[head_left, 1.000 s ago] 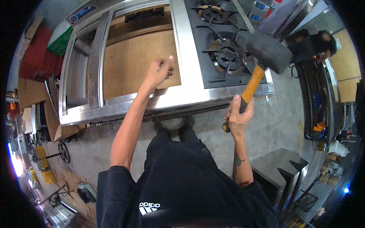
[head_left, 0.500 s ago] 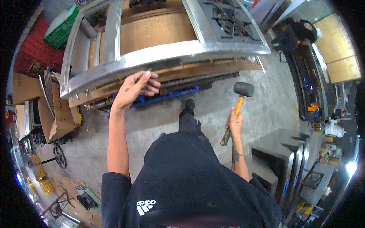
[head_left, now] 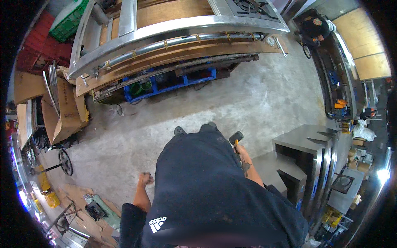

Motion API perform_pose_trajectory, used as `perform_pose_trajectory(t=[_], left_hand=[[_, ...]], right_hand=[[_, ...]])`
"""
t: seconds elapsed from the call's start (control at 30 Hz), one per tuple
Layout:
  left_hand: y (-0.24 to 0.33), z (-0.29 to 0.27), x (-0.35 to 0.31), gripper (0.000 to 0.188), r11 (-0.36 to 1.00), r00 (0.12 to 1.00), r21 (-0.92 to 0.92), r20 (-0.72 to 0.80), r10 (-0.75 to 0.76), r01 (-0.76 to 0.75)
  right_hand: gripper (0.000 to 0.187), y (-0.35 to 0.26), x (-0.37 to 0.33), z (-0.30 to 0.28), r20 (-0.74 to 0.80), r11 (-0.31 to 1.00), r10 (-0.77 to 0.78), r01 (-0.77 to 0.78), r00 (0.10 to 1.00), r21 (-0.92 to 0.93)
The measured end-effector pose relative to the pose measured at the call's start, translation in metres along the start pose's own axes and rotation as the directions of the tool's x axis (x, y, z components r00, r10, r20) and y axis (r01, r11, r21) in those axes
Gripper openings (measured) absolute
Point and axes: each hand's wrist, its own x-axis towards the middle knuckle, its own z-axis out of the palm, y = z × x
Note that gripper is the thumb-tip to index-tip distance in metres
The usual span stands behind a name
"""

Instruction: The person assembles a commercial gas stove by securing a metal frame with a wrench, tapping it into place with a rubber mallet, and installing the burner grates. The person then lifts the assembled unit to position it.

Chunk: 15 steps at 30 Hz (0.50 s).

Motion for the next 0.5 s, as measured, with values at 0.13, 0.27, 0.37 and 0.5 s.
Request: perform_pose_trajectory(t=[0.13, 0.27, 0.37, 0.5], left_hand=[[-0.007, 0.017, -0.019, 0.024, 0.995, 0.997, -0.080, -0.023, -0.067, 0.065], [0.050, 0.062, 0.005, 0.029, 0.997, 0.997, 0.007, -0.019, 0.081, -0.081], [0.133, 0.120, 0.010, 0.035, 0.943, 0.951, -0.130, -0.006, 0.308, -0.306], [0.228, 0.193, -0.027, 0.039, 0.810, 0.822, -0.173, -0.003, 0.569, -0.561]], right_hand=[[0.026, 0.011, 0.004, -0.026, 0.027, 0.995, -0.052, 0.054, 0.998, -0.080], [0.027, 0.000, 0.005, -0.057, 0.039, 0.955, -0.034, 0.044, 0.999, -0.294], [0.036, -0.002, 0.006, -0.085, 0.108, 0.853, -0.071, 0.116, 0.992, -0.508], [0.049, 0.021, 0.022, -0.128, 0.160, 0.659, -0.167, 0.231, 0.973, -0.716]])
